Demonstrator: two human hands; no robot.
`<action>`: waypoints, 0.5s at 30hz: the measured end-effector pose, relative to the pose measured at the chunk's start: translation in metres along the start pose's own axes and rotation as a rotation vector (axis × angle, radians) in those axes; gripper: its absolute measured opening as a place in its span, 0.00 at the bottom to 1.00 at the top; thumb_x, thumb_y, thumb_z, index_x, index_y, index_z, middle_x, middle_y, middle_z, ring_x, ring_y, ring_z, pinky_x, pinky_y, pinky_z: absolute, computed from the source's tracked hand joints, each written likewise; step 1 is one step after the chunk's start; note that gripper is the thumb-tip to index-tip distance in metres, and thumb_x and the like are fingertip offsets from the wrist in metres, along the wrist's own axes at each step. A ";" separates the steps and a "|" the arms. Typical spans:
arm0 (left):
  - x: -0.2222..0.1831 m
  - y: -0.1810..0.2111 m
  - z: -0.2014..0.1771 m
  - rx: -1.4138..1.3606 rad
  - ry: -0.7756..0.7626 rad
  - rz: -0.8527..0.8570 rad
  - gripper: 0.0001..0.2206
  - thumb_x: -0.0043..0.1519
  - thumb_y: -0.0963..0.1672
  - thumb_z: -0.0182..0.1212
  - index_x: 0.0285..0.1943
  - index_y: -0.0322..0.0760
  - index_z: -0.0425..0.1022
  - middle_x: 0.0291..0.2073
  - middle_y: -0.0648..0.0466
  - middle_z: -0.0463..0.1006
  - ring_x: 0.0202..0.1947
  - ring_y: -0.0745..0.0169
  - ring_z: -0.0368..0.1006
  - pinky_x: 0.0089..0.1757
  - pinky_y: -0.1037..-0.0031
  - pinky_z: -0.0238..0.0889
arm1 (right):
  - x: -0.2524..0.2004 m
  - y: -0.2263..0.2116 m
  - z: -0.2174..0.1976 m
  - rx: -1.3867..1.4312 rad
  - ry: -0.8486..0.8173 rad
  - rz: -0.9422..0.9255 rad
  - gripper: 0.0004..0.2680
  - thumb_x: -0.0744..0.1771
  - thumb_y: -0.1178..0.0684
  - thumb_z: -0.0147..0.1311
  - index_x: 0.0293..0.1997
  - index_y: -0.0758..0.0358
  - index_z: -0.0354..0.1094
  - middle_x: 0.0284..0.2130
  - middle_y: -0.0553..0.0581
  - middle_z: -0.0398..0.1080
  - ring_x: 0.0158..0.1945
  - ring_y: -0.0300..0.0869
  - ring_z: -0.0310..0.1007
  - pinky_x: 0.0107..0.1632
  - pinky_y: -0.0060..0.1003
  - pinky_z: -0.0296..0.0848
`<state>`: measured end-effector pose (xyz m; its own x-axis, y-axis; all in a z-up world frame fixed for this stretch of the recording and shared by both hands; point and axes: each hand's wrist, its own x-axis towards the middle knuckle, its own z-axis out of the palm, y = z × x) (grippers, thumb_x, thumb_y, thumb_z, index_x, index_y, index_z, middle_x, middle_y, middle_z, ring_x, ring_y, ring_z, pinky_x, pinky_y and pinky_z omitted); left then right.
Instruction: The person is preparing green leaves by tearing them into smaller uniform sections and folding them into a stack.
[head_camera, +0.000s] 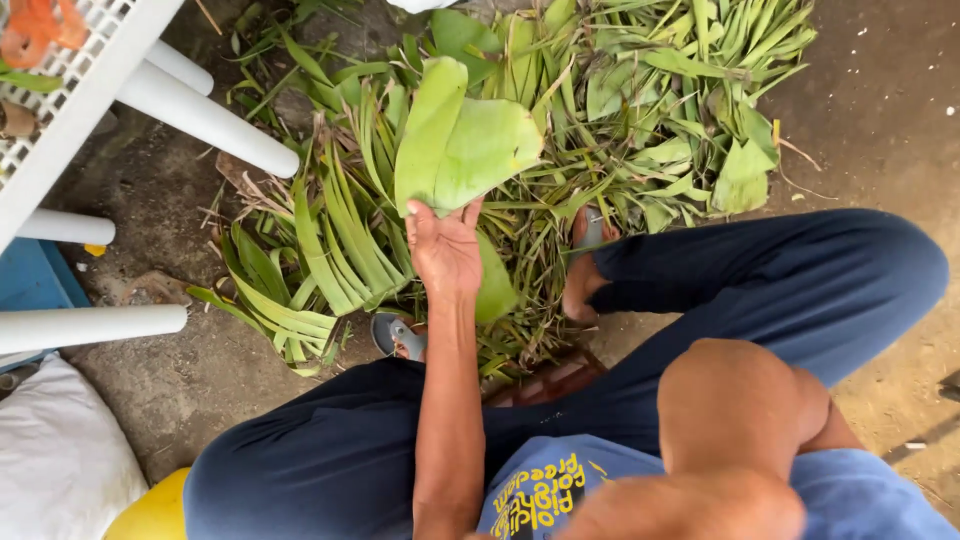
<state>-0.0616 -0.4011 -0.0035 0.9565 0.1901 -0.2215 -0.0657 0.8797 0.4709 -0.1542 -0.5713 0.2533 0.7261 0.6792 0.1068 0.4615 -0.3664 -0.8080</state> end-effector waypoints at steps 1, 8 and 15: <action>-0.007 0.002 0.011 0.004 0.002 0.001 0.07 0.66 0.49 0.62 0.47 0.50 0.71 0.46 0.59 0.77 0.57 0.47 0.72 0.66 0.46 0.56 | -0.005 0.000 0.004 0.005 0.000 -0.001 0.02 0.67 0.56 0.52 0.35 0.54 0.67 0.22 0.50 0.64 0.23 0.45 0.66 0.26 0.43 0.62; -0.016 0.030 0.044 -0.042 0.056 0.009 0.09 0.69 0.50 0.54 0.44 0.45 0.65 0.57 0.54 0.67 0.66 0.37 0.61 0.68 0.39 0.47 | -0.050 0.053 0.005 0.033 0.413 0.155 0.00 0.65 0.55 0.60 0.35 0.53 0.73 0.24 0.44 0.71 0.27 0.38 0.73 0.37 0.32 0.71; -0.002 0.023 0.028 0.018 0.158 0.061 0.10 0.69 0.52 0.50 0.43 0.48 0.65 0.43 0.57 0.77 0.58 0.48 0.72 0.66 0.42 0.51 | 0.042 0.152 0.032 0.691 0.457 0.707 0.16 0.72 0.45 0.42 0.61 0.65 0.66 0.50 0.67 0.74 0.40 0.49 0.74 0.42 0.43 0.79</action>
<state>-0.0569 -0.3937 0.0315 0.8940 0.3103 -0.3232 -0.1157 0.8569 0.5024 -0.0696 -0.5778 0.1167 0.9016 0.1027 -0.4203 -0.4176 -0.0471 -0.9074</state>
